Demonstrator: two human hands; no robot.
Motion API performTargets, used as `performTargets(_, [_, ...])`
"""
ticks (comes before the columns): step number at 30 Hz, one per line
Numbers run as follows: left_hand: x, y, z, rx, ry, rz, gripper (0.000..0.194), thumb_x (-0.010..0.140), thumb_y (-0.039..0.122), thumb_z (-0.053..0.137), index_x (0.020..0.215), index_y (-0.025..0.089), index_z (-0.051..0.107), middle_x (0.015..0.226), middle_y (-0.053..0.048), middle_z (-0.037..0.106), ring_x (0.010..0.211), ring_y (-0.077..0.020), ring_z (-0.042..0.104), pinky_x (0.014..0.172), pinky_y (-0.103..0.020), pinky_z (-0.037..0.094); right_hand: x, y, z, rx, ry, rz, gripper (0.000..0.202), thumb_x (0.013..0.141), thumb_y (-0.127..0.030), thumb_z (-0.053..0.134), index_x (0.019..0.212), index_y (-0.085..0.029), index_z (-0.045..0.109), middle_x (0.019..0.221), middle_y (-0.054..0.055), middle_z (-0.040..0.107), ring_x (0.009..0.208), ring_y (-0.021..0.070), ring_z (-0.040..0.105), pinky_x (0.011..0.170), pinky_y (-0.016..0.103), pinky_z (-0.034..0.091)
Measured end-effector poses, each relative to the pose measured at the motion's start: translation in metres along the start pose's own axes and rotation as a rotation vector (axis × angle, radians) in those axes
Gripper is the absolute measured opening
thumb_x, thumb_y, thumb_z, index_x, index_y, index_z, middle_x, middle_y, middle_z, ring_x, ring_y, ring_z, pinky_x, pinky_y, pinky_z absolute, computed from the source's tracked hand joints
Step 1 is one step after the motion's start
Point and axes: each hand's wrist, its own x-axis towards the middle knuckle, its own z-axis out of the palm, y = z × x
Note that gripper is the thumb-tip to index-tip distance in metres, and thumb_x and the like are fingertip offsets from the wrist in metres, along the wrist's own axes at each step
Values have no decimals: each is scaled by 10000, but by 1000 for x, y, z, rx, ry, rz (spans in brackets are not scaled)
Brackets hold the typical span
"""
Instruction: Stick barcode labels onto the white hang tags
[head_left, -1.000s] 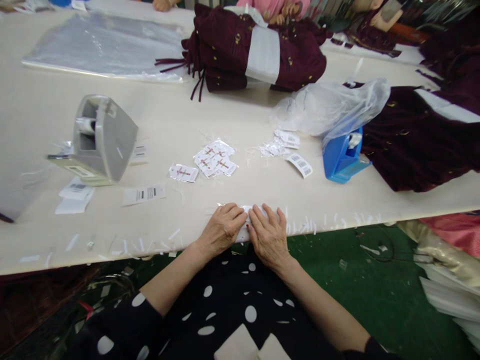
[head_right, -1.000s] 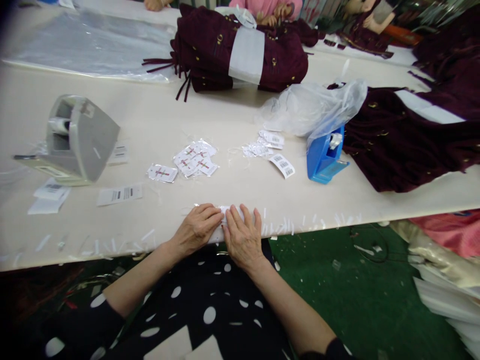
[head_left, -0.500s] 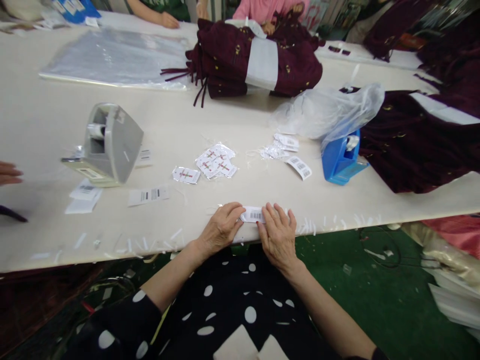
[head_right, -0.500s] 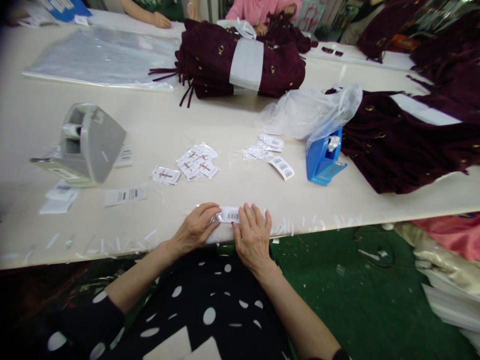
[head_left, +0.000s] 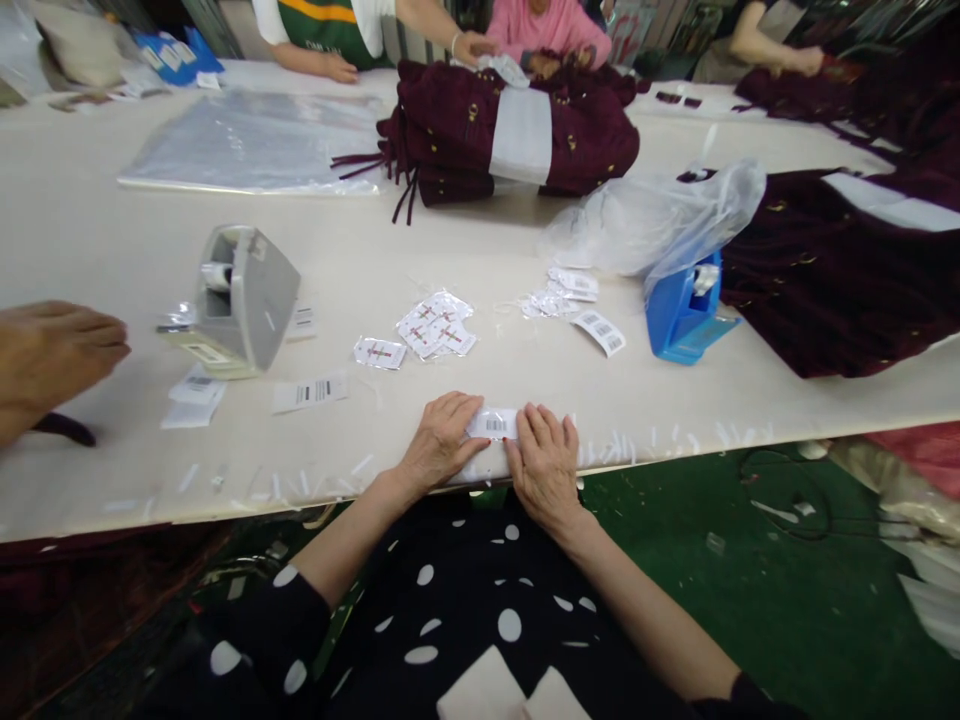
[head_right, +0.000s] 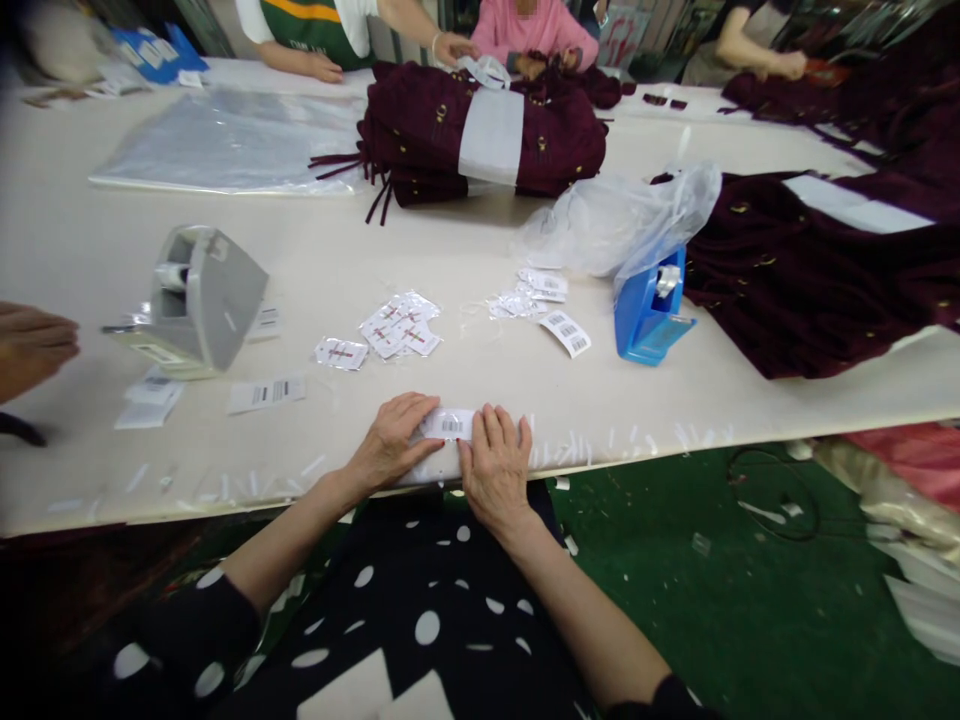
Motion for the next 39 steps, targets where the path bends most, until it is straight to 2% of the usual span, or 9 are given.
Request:
performTargets(7, [2, 3, -8, -32, -70, -9, 463, 760, 369, 582, 1140, 116, 501, 1133, -134, 562, 1088, -255, 467, 936, -402, 367, 7, -5, 0, 104, 2, -23, 342, 887, -262, 393, 1185, -138, 507, 1245, 122, 534, 1176, 240, 431, 1022, 470, 223])
performTargets(11, [13, 7, -25, 0, -163, -137, 412, 735, 350, 597, 1078, 132, 530, 1051, -111, 579, 1005, -239, 501, 864, -376, 397, 2, 8, -1, 140, 51, -19, 313, 879, -231, 402, 1153, -140, 523, 1206, 121, 559, 1157, 219, 453, 1012, 438, 270])
performTargets(14, [27, 8, -34, 93, -276, -241, 295, 688, 337, 613, 924, 166, 571, 940, -73, 595, 913, -238, 520, 781, -368, 401, 0, 11, -1, 152, 58, -28, 294, 873, -224, 416, 1127, -143, 539, 1188, 114, 571, 1161, 217, 450, 1017, 435, 272])
performTargets(17, [40, 7, -37, 90, -411, -303, 336, 612, 367, 648, 876, 176, 561, 848, -41, 604, 817, -224, 537, 720, -349, 393, 0, 9, -1, 170, 59, -9, 281, 866, -228, 432, 1101, -138, 557, 1179, 112, 577, 1155, 223, 455, 1016, 436, 274])
performTargets(21, [48, 4, -34, 47, -509, -301, 254, 573, 370, 648, 730, 181, 587, 752, -19, 579, 756, -204, 529, 666, -309, 376, 2, 11, -3, 273, 58, 26, 277, 863, -256, 435, 1093, -167, 561, 1158, 96, 592, 1143, 222, 470, 1009, 445, 283])
performTargets(25, [43, 9, -32, -256, -433, -336, 163, 573, 311, 635, 604, 166, 566, 683, 10, 525, 666, -140, 497, 592, -239, 363, 7, 9, -8, 486, 43, 105, 300, 837, -328, 485, 1088, -184, 564, 1094, 88, 619, 1059, 211, 528, 964, 409, 340])
performTargets(32, [33, 25, -39, -644, -385, -434, 171, 617, 317, 608, 613, 150, 572, 534, 56, 476, 530, -93, 420, 494, -207, 297, 18, 1, -21, 1072, -132, 436, 224, 779, -392, 546, 831, -184, 613, 703, -4, 631, 656, 140, 563, 631, 257, 449])
performTargets(35, [31, 27, -42, -771, -420, -528, 185, 643, 323, 577, 628, 138, 581, 521, 49, 500, 506, -91, 434, 493, -206, 319, 17, 3, -21, 1103, -126, 497, 253, 768, -406, 557, 862, -178, 616, 732, 2, 643, 678, 147, 574, 642, 260, 457])
performTargets(39, [30, 30, -37, -798, -402, -596, 196, 631, 326, 585, 592, 134, 566, 494, 51, 482, 483, -85, 415, 470, -199, 296, 14, -1, -20, 927, -85, 453, 337, 821, -393, 475, 1054, -174, 584, 1010, 62, 651, 910, 190, 593, 815, 305, 457])
